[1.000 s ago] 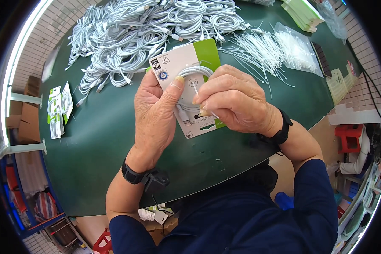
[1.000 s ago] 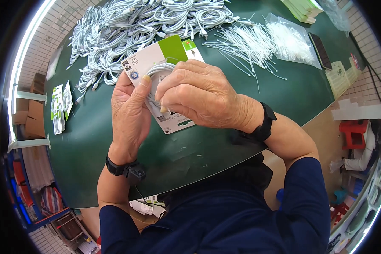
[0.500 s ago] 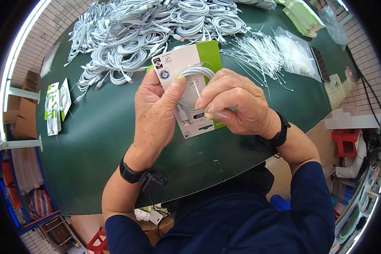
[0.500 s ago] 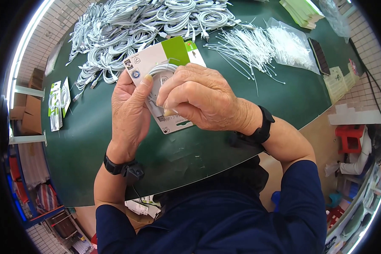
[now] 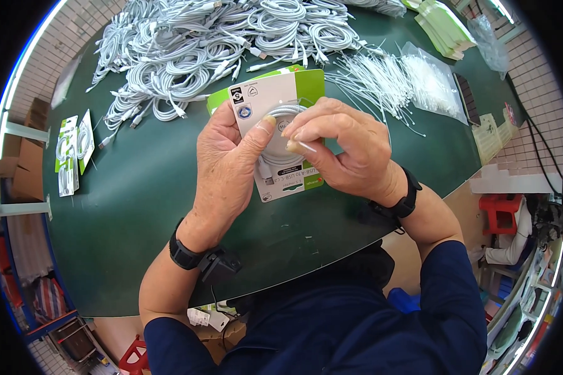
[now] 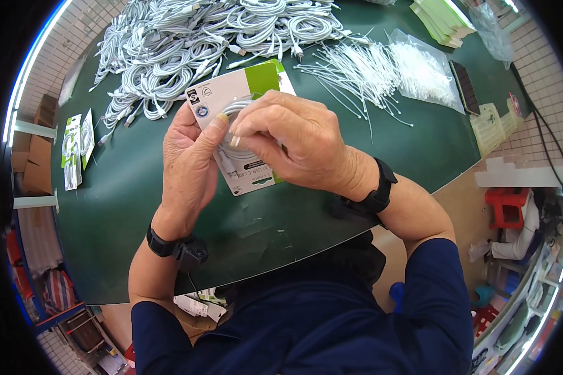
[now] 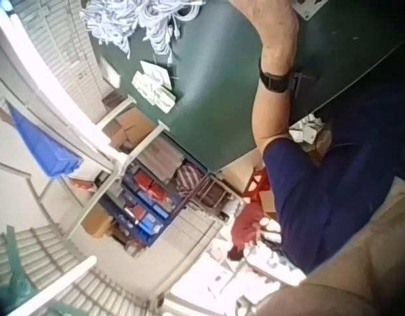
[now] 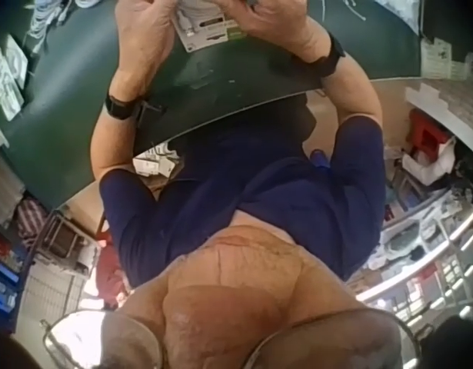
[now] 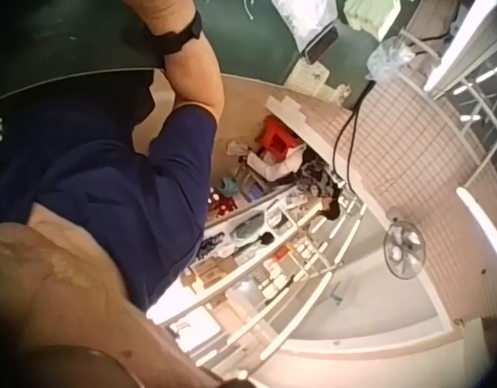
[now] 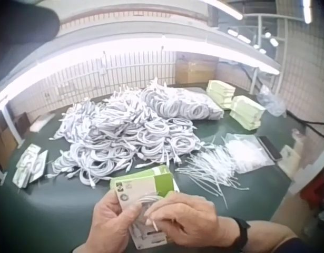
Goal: The person packages a cable by hand, placing it onto a card and securing it with a zip tie before repeating the process with another unit.
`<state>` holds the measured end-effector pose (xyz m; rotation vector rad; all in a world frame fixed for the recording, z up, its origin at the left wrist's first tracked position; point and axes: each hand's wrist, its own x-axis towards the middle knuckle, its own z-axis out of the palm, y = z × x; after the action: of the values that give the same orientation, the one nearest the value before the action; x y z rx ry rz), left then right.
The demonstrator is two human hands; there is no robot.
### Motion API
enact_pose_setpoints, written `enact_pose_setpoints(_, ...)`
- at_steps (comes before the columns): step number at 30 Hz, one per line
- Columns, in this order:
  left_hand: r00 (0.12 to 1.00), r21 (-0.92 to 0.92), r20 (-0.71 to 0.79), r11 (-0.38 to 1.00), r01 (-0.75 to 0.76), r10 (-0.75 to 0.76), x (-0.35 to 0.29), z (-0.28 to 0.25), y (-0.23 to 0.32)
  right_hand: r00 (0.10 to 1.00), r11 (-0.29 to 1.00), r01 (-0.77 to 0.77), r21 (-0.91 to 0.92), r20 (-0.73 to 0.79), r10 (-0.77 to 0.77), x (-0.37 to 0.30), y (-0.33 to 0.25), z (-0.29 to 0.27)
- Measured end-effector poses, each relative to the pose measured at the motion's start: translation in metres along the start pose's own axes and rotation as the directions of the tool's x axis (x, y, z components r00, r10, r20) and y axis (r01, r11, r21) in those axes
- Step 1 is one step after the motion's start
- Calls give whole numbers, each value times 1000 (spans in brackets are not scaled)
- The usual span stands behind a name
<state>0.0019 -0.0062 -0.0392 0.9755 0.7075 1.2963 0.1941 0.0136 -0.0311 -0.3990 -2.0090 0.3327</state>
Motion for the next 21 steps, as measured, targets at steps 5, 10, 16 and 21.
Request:
enact_pose_setpoints(5,1000,84,-15,996,-5,6,-4,6,-2,970,975,-197,97,-125,209,-4,0,1)
enact_pose_setpoints(10,1000,123,1,992,-27,27,-5,7,-3,990,989,-105,-99,-101,95,6,9,-7)
enact_pose_setpoints(16,999,129,2,990,-50,50,-5,9,-3,990,955,68,-290,-98,-100,9,19,-8)
enact_pose_setpoints(21,999,161,11,986,-52,51,-7,11,-1,994,945,104,-309,-7,-112,8,13,-16)
